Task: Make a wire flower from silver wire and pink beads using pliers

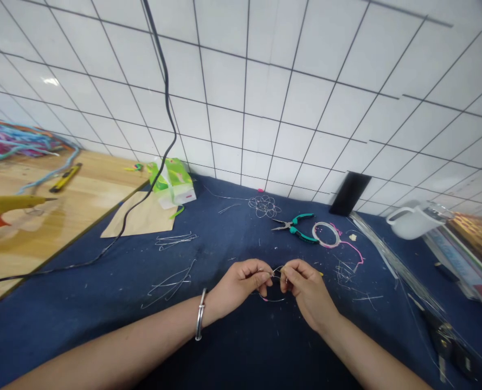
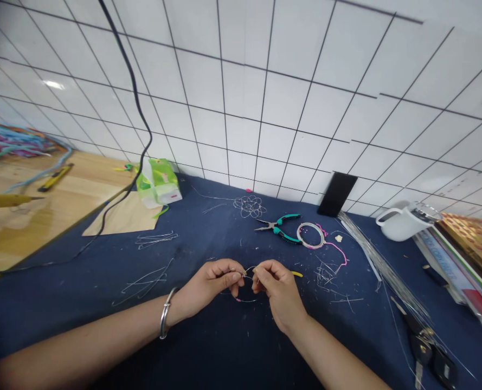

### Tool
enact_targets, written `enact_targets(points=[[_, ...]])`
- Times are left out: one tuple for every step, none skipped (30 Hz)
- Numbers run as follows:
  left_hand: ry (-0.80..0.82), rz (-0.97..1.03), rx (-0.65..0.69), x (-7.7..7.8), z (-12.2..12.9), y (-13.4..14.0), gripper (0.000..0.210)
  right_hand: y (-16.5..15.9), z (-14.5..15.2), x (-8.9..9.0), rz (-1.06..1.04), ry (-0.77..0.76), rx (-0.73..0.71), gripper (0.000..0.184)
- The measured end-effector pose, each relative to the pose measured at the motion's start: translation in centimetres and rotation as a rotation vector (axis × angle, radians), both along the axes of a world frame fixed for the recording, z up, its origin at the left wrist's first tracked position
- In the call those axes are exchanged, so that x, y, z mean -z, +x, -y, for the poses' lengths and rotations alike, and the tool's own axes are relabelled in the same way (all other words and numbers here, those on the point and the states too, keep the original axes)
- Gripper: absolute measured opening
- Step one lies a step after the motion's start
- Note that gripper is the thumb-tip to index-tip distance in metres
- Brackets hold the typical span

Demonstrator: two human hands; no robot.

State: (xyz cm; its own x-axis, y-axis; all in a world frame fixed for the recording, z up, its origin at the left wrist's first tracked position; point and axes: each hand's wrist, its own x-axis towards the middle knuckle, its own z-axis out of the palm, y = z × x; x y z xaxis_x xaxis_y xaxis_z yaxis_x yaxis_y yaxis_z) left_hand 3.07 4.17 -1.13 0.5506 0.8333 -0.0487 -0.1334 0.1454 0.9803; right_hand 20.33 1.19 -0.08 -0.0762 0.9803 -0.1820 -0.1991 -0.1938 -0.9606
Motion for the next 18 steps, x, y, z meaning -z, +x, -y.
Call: enact_targets(points=[[0.0,-0.001,0.004,-0.13,0.03,0.03,0.013,0.04,0.0,-0.01,0.012,0.002,0.008,0.016],[0.003,-0.004,0.007,-0.25,0.04,0.06,0.013,0.08,0.0,0.01,0.017,0.003,0.014,0.016],[0.01,-0.008,0.005,-0.35,0.05,0.08,0.012,0.12,0.0,0.04,0.018,0.004,0.018,0.016],[0.02,-0.012,0.0,-0.42,0.04,0.1,0.012,0.14,0.0,0.09,0.018,0.005,0.02,0.016],[0.032,-0.016,-0.007,-0.45,0.03,0.11,0.011,0.15,0.0,0.14,0.016,0.007,0.019,0.015],[0.043,-0.02,-0.015,-0.44,0.01,0.12,0.012,0.16,0.0,0.19,0.013,0.007,0.016,0.015],[0.054,-0.024,-0.023,-0.41,-0.01,0.11,0.012,0.15,-0.01,0.24,0.011,0.007,0.013,0.015],[0.062,-0.026,-0.03,-0.36,-0.03,0.09,0.012,0.13,-0.01,0.29,0.009,0.006,0.011,0.015],[0.067,-0.028,-0.032,-0.32,-0.05,0.07,0.013,0.11,-0.02,0.32,0.007,0.004,0.01,0.015],[0.069,-0.027,-0.032,-0.29,-0.06,0.06,0.013,0.09,-0.03,0.35,0.006,0.001,0.009,0.015],[0.067,-0.025,-0.033,-0.28,-0.06,0.05,0.013,0.06,-0.05,0.36,0.005,-0.002,0.008,0.015],[0.06,-0.026,-0.035,-0.29,-0.06,0.05,0.013,0.04,-0.06,0.36,0.006,-0.004,0.008,0.015],[0.049,-0.031,-0.041,-0.32,-0.06,0.06,0.013,0.02,-0.07,0.34,0.006,-0.006,0.008,0.016],[0.035,-0.038,-0.05,-0.34,-0.07,0.07,0.012,0.01,-0.07,0.31,0.008,-0.008,0.007,0.016],[0.021,-0.046,-0.061,-0.35,-0.07,0.08,0.011,0.0,-0.08,0.26,0.012,-0.01,0.006,0.017],[0.008,-0.052,-0.071,-0.32,-0.09,0.09,0.01,0.0,-0.08,0.2,0.018,-0.01,0.004,0.017],[-0.004,-0.055,-0.075,-0.26,-0.11,0.09,0.01,0.0,-0.08,0.13,0.026,-0.009,0.001,0.017],[-0.015,-0.052,-0.071,-0.15,-0.13,0.08,0.011,0.01,-0.08,0.04,0.035,-0.008,-0.001,0.017]])
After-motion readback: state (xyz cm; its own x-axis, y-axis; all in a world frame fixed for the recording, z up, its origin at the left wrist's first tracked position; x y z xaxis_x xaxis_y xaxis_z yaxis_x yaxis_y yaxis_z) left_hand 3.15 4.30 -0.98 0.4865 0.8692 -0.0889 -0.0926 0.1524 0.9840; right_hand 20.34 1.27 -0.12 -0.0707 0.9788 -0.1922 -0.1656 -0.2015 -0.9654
